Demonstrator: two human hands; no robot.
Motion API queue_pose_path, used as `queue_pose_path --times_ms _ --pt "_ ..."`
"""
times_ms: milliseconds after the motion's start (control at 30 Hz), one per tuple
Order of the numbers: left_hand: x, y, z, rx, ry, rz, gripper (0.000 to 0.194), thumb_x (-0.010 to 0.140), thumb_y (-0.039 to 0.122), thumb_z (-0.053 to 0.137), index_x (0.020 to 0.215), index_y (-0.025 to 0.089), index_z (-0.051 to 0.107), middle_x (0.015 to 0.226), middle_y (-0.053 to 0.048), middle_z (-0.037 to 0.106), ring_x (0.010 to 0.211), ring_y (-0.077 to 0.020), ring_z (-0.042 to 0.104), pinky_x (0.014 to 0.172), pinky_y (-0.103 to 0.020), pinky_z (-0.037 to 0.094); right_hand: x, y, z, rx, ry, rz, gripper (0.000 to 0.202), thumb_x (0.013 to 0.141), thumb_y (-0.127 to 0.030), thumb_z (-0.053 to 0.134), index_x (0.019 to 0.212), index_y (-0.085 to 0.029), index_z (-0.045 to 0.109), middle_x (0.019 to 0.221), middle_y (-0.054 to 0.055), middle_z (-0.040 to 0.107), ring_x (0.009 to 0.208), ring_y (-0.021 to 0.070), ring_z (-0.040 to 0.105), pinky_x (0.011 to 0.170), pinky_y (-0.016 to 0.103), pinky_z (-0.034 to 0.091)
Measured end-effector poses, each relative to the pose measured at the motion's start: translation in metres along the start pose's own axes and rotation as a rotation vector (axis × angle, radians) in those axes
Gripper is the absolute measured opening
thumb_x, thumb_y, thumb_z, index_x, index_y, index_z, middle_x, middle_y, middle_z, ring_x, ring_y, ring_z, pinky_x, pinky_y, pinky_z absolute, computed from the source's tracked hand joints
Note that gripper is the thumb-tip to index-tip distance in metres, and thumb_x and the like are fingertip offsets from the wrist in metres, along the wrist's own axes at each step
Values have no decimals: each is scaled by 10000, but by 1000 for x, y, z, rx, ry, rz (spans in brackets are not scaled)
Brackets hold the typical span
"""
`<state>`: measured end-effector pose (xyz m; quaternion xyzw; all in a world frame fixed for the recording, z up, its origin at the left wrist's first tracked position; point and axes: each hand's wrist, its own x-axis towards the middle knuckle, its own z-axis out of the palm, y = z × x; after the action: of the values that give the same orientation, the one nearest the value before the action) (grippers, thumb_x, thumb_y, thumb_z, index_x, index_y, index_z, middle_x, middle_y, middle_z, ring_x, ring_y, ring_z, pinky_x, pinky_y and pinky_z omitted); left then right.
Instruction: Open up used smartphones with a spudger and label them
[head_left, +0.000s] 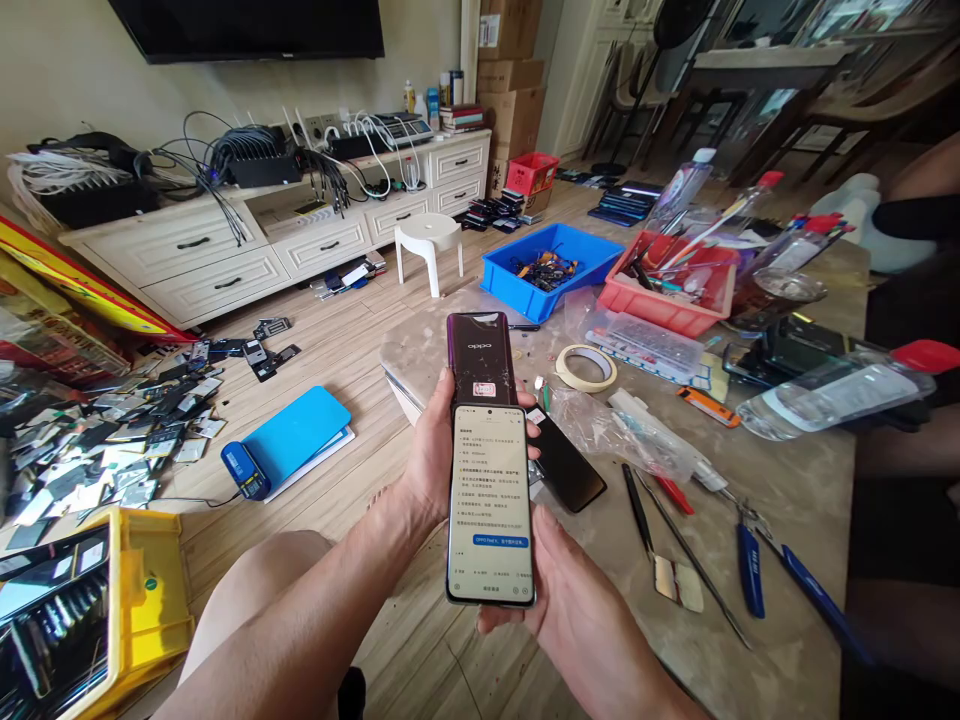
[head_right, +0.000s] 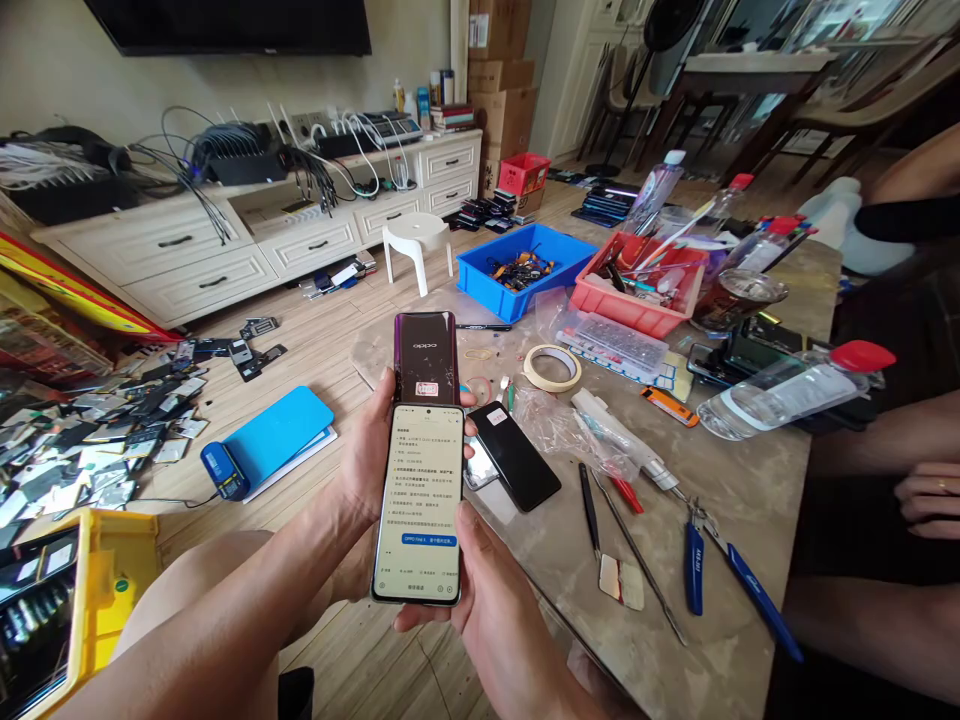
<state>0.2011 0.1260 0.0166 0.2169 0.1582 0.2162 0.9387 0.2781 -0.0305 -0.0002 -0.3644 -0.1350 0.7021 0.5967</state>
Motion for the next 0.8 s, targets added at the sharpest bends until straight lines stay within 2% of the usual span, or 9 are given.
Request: queue_pose_path --times_ms 233,333,467,600,667,800 --pt "0 1 5 17 -7 4 922 912 817 242 1174 60 699 902 -173 740 721 -245 714 642 -327 551 0 -5 0 -38 76 41 589 929 -654 618 1350 -245 657 1099 118 774 875 245 731 620 330 622" --pt "2 2 8 2 56 100 810 976 723 262 1099 71 725 953 -164 755 779 -243 723 705 -339 567 0 -11 -2 -60 107 37 594 926 -655 620 1331 -224 677 1101 131 777 864 249 735 609 324 620" --pt "7 1 8 -44 217 225 612 1026 587 366 1025 107 745 996 -125 778 890 -232 734 807 -326 576 -1 -22 -8 -43 167 -29 545 939 -613 629 1305 -216 698 1113 128 774 877 256 720 601 330 613" --pt "9 -2 2 -5 321 245 430 1012 502 494 1071 156 742 1001 -88 791 793 -206 738 656 -301 582 -3 -34 -17 -41 183 -111 479 934 -590 647 1249 -239 730 1160 114 768 911 272 716 626 357 614" --pt "9 -4 -2 31 322 252 371 1000 464 544 1087 163 743 1028 -82 792 802 -198 741 666 -302 595 -4 -41 -20 -53 190 -151 464 929 -589 653 1241 -254 732 1182 111 765 942 283 716 634 362 613" --pt "8 -9 -6 95 246 289 289 930 400 687 1083 163 749 1070 -78 791 899 -198 747 782 -306 607 -5 -50 -23 -77 232 -206 477 929 -593 649 1264 -261 720 1184 110 762 965 286 713 641 356 611"
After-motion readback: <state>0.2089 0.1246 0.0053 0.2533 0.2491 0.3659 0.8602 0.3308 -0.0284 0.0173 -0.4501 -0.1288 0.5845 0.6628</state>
